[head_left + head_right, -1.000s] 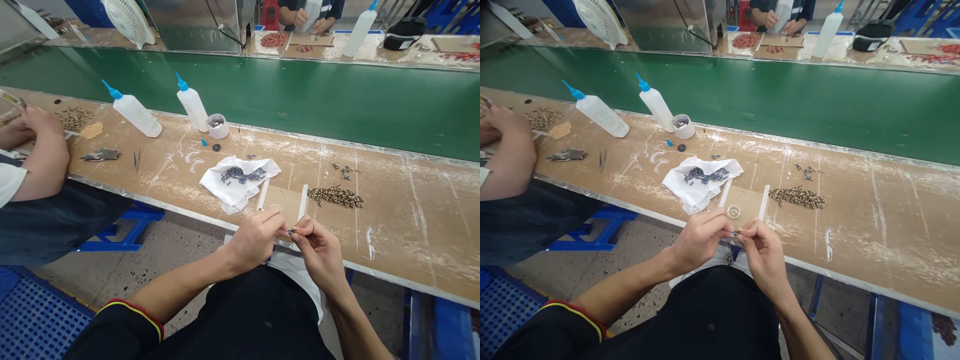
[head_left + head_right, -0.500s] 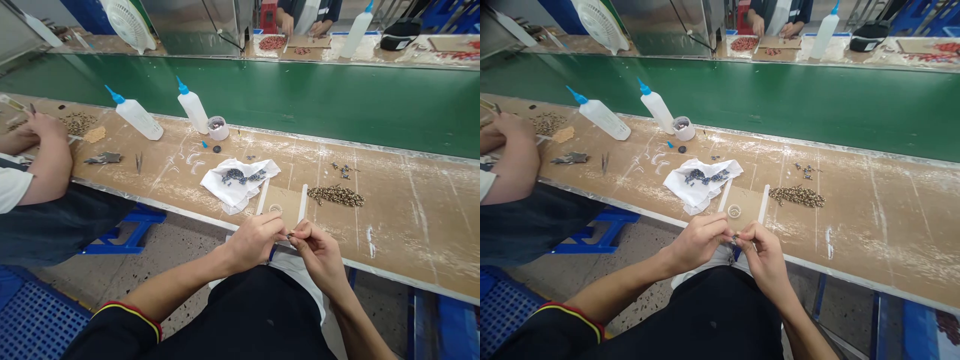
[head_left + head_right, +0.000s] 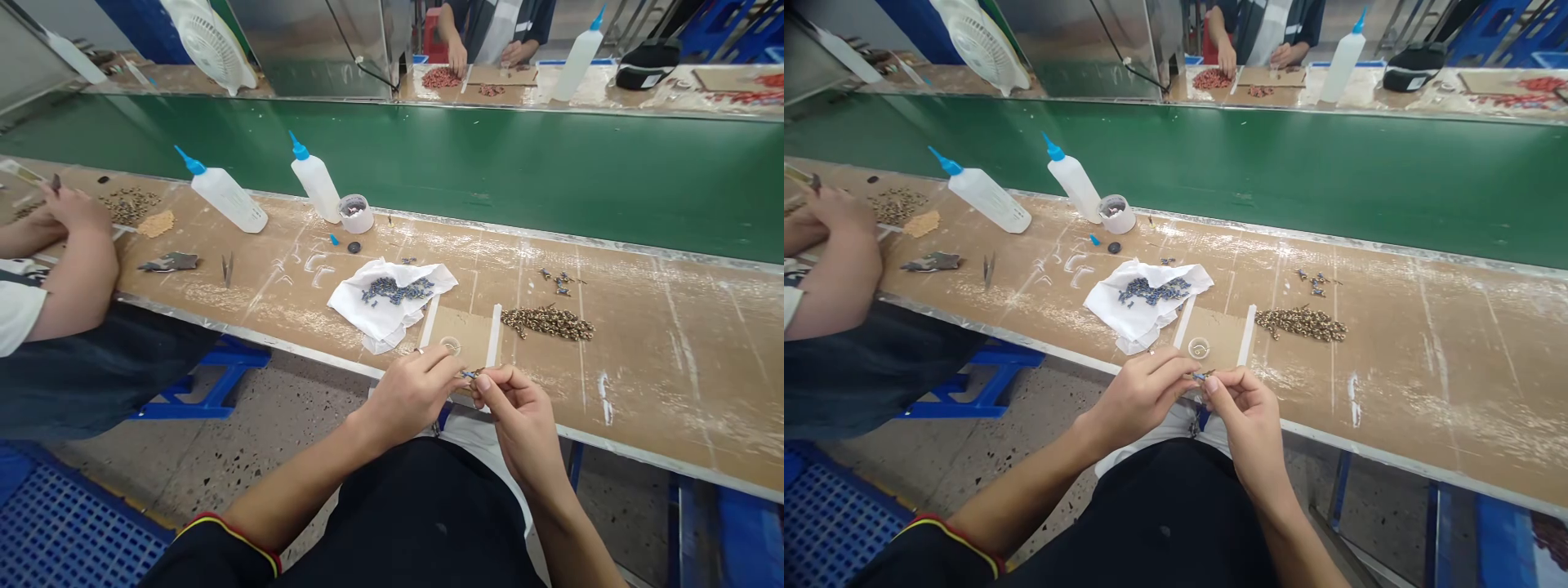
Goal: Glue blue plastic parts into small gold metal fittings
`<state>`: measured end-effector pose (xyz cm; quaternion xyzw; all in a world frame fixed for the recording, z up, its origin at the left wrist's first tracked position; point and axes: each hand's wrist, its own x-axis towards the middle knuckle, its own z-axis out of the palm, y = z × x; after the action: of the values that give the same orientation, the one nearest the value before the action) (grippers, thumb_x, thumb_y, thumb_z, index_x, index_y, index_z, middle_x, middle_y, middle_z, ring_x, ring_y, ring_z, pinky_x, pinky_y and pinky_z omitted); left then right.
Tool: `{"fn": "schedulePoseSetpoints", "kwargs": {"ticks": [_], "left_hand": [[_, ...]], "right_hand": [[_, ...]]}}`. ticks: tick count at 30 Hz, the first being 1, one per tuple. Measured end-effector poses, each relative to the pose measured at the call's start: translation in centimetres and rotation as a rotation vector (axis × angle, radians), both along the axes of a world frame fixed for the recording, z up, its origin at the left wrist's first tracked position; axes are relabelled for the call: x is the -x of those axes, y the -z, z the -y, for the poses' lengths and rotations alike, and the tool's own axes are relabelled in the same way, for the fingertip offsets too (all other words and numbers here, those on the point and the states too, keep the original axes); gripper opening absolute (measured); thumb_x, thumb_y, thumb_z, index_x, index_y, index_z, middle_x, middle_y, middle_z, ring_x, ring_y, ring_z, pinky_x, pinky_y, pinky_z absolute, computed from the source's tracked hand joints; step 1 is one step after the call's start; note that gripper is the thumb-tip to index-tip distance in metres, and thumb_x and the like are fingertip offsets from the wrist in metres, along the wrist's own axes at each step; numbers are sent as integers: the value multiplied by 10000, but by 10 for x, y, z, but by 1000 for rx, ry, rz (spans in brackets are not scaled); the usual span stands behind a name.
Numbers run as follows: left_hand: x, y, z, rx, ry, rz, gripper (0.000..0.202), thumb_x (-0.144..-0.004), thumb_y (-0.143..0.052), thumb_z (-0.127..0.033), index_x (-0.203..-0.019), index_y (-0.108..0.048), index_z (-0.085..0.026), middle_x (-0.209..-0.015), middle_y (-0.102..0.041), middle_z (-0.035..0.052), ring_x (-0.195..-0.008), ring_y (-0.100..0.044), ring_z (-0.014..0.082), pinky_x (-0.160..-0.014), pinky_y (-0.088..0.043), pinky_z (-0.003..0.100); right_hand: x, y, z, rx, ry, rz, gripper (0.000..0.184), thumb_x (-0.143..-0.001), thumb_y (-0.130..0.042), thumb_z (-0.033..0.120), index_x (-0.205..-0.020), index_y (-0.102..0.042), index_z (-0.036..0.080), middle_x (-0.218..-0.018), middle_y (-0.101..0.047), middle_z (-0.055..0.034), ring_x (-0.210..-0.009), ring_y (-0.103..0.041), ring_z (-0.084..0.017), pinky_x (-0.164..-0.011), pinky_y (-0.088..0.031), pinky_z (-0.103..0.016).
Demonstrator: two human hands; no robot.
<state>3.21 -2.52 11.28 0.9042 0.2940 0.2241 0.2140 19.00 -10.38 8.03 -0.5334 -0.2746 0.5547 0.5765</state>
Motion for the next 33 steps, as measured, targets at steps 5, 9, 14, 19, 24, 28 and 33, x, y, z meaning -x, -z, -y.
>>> {"fn": "schedulePoseSetpoints", "kwargs": {"ticks": [5,9,14,19,24,28,33], "left_hand": [[0,-1,-1,-112,48,-141,251,-1015,-376,-213,-875,-576,-154,-827,-609,51,-735,-599,183,-647,-477,284],[1,0,-3,-74,72,-147,236,-991,-366,-160,-831,-540,-165,-798,-570,37,-688,-553,166,-617,-436,264],[1,4,-2,40,100,-63,239,-1005,-359,-186,-821,-511,-175,-762,-538,21,-647,-517,148,-606,-405,241],[1,4,-1,60,100,-36,256,-1016,-352,-216,-816,-505,-171,-745,-525,18,-633,-501,149,-592,-391,243],[2,0,-2,48,111,-73,249,-1004,-357,-189,-810,-513,-173,-743,-522,13,-616,-485,140,-582,-383,244],[1,0,-2,40,129,-79,265,-1010,-343,-197,-819,-525,-172,-748,-531,19,-639,-501,148,-585,-387,252],[1,-1,-2,100,171,4,245,-1017,-374,-219,-851,-547,-165,-748,-536,15,-660,-507,140,-599,-396,249]], "right_hand": [[-5,-1,0,8,-76,-82,221,-870,-700,397,-817,-644,190,-779,-643,-23,-715,-582,-139,-669,-498,-258],[-13,-7,2,-17,-99,50,231,-879,-694,393,-1013,-645,211,-895,-670,-42,-788,-624,-156,-709,-532,-273],[-13,-11,3,-46,-130,153,168,-890,-686,367,-964,-672,217,-850,-667,-27,-785,-625,-149,-716,-533,-260],[-11,-9,4,-54,-121,163,132,-893,-689,333,-963,-679,221,-882,-679,-27,-819,-639,-146,-744,-540,-253],[-11,-12,4,-85,-99,195,130,-890,-691,321,-973,-684,222,-874,-685,-28,-815,-659,-154,-753,-562,-268],[-11,-11,5,-112,-103,250,127,-896,-677,325,-947,-681,208,-870,-697,-48,-801,-666,-174,-726,-569,-290],[-12,-10,9,-163,-123,299,76,-898,-677,282,-945,-677,222,-915,-692,-49,-809,-667,-172,-725,-563,-290]]}}
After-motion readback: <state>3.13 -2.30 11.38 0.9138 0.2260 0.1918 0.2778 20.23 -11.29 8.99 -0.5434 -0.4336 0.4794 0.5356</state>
